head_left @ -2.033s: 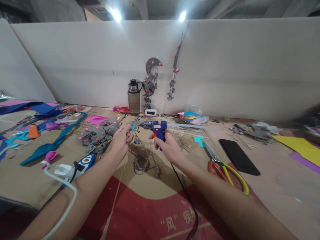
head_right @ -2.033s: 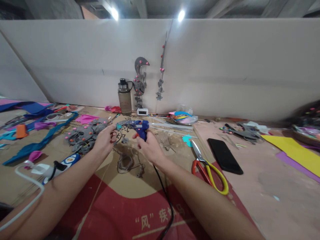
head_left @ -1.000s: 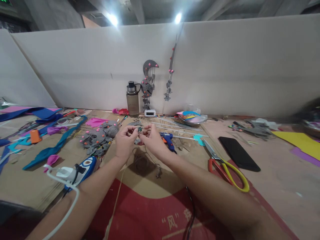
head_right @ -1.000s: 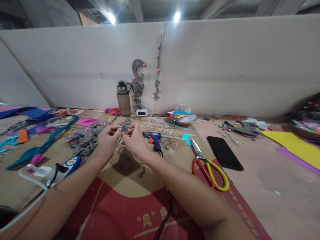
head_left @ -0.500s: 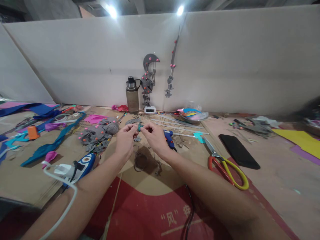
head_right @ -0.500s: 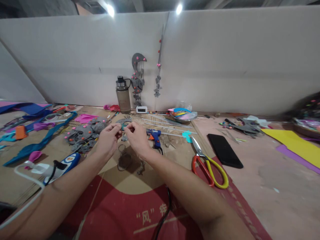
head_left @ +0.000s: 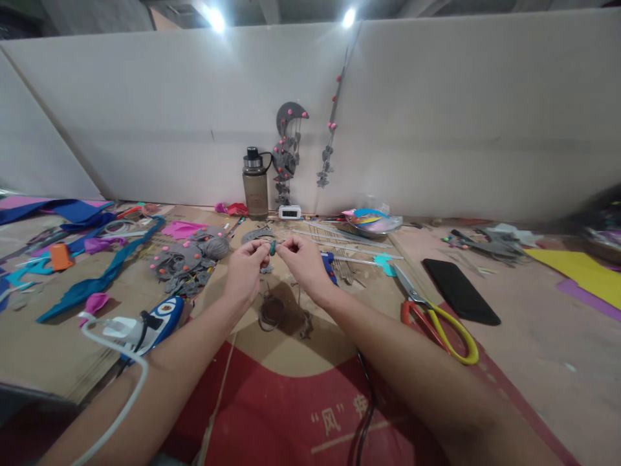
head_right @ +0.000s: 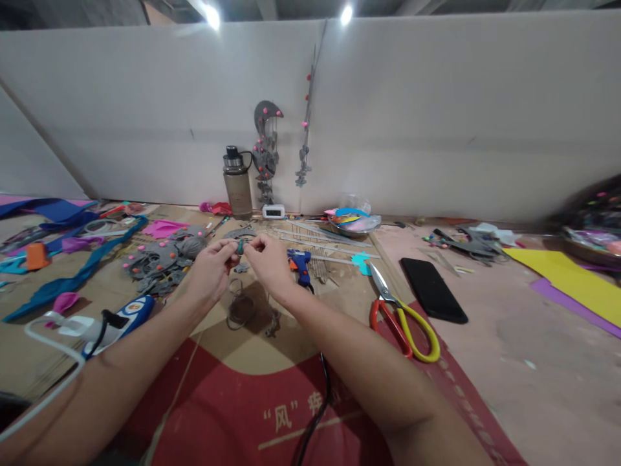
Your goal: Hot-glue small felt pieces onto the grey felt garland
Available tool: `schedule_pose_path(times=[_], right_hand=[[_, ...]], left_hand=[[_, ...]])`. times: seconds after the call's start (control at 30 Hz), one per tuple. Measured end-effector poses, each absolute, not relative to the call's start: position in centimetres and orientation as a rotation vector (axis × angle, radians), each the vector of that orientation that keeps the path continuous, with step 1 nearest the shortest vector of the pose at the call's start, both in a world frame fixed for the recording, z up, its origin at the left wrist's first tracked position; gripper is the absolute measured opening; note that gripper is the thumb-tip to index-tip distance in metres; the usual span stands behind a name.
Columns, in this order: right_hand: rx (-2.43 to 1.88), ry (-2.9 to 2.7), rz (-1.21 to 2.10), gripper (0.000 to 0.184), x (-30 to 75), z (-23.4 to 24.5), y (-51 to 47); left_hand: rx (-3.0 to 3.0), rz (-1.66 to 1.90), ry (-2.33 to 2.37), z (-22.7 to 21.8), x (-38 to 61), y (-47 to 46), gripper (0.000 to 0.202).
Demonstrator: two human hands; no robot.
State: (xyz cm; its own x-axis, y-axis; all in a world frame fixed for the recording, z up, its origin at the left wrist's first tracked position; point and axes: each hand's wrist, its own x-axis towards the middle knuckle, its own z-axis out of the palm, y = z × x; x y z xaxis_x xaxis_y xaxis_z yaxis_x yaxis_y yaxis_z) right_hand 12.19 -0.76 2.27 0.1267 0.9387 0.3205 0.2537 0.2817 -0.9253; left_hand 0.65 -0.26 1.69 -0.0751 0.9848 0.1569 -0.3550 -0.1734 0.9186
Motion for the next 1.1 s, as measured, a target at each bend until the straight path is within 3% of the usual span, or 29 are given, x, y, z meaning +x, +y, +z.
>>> schedule_pose_path(times=[0.33, 0.77, 1.1], right_hand=[[-1.006, -1.236, 1.165, 0.022, 13.0, 1.6, -0.2], [-1.094, -1.16, 1.12, 0.015, 13.3, 1.3, 0.0], [-1.151, -1.385, 0.915, 0.014, 13.1, 1.4, -0.5]], left_hand=[[0.966, 1.333, 0.797, 1.5, 0.2, 0.2, 0.018], [1.048, 1.256, 0.77, 1.8, 0.1, -0.4, 0.022], [1.317, 1.285, 1.036, 1.5, -0.3, 0.2, 0.025]])
